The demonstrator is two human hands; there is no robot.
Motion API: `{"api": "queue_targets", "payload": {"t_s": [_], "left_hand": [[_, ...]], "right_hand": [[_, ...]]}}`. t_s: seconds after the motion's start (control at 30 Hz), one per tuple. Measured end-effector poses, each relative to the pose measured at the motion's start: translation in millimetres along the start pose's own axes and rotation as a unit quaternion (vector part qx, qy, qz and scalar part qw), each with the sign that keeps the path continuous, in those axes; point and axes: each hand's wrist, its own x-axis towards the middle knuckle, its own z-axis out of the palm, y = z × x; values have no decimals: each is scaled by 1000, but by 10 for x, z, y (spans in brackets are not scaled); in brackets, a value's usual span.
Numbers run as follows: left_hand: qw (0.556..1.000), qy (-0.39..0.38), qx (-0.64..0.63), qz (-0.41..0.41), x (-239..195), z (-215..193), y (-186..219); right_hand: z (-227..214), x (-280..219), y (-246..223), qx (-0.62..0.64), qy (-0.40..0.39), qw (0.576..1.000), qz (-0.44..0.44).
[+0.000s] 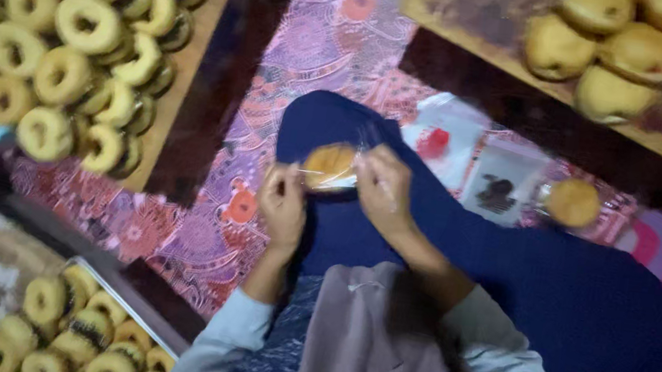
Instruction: The person sits on a patterned floor mat and repeatedly picks round pastries from a wooden board, places each into a small clear plastic bag, and seals the bag. The packaged pastries are then placed into a white plastic basket to the right.
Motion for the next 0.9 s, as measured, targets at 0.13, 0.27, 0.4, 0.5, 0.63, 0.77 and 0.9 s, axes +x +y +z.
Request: {"api": "queue_targets", "payload": {"t_s": [0.13,0.27,0.4,0.5,0.63,0.77,0.9], "left_hand": [[993,-42,108,6,-222,76,-59],[991,-103,68,48,-333,588,69],[967,-235,-5,100,-622,1537,141],[959,-266,-91,33,-832,2440,-91],[953,-289,-86,-15,-1107,3758,-587],[894,-370,-32,-250,-1894,4218,-861],[887,-342,-12,-309,-2160,3942,-1144]], "right_hand": [[-297,-285,410,-157,-76,976,129],[-930,-523,812,-188,24,978,91],[-1620,-833,1015,166,57,933,314],[-2381,-933,1189,137,195,909,342],[-3160,-929,1563,-220,192,911,290],[-3317,-972,1869,-265,104,924,257],[-3317,-953,2097,-283,-29,930,233]]}}
